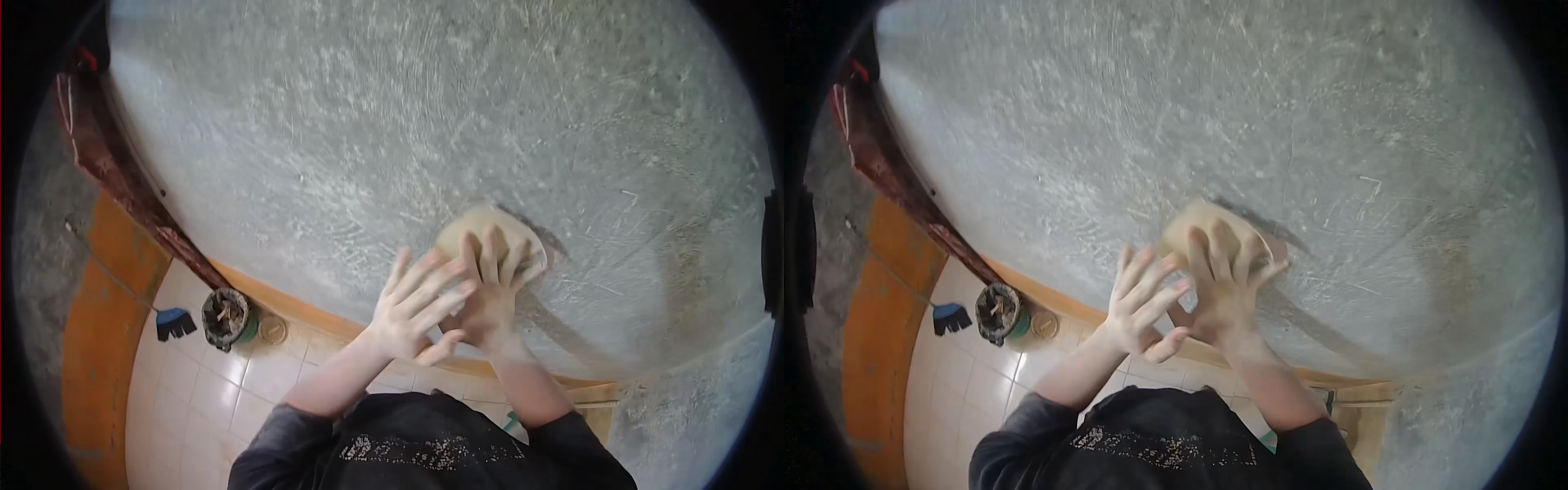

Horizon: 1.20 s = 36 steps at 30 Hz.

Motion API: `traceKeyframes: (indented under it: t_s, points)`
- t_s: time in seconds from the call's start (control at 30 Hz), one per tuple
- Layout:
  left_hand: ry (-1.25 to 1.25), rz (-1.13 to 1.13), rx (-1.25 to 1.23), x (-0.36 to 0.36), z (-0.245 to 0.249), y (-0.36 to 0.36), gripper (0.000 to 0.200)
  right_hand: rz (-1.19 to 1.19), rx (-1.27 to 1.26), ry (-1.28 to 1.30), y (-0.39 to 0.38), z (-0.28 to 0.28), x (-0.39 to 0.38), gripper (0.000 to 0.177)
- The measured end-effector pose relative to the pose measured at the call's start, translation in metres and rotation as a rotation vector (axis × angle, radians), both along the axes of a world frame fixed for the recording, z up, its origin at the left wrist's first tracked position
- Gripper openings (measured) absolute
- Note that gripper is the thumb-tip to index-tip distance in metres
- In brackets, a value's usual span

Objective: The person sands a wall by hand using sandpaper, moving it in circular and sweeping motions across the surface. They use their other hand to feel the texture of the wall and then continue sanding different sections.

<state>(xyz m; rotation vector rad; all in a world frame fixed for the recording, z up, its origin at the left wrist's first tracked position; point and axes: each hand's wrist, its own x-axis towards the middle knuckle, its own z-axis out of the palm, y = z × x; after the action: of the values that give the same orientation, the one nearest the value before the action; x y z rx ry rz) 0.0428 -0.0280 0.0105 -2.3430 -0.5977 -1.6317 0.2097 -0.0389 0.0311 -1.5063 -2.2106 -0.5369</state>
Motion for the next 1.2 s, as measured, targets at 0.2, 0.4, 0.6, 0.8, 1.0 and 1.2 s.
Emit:
traceKeyframes:
  t_s: [0.2, 0.4, 0.6, 0.8, 1.0, 1.2]
  points:
    - [0.091, 0.074, -0.234, 0.023, 0.039, 0.025, 0.092, 0.132, -0.03, -0.023, 0.021, -0.013, 0.0, 0.076]
    - [-0.283, 0.435, -0.54, 0.051, -0.055, 0.012, 0.105, 0.649, -0.462, 0.103, -0.012, 0.013, 0.061, 0.072]
    - [-0.58, 0.748, -0.775, 0.024, -0.027, 0.034, 0.103, 1.112, -0.476, 0.521, 0.005, 0.032, 0.106, 0.056]
    - [-0.563, 0.762, -0.258, 0.022, 0.032, 0.07, 0.108, 1.322, -0.699, 0.799, 0.026, 0.032, 0.109, 0.057]
    - [-1.006, 0.554, -0.411, -0.011, -0.096, 0.093, 0.086, 1.19, -1.056, 0.935, 0.039, 0.02, 0.056, 0.065]
    - [-0.912, 0.678, -0.385, -0.071, 0.002, 0.103, 0.075, 1.229, -1.153, 0.837, 0.057, 0.037, -0.003, 0.069]
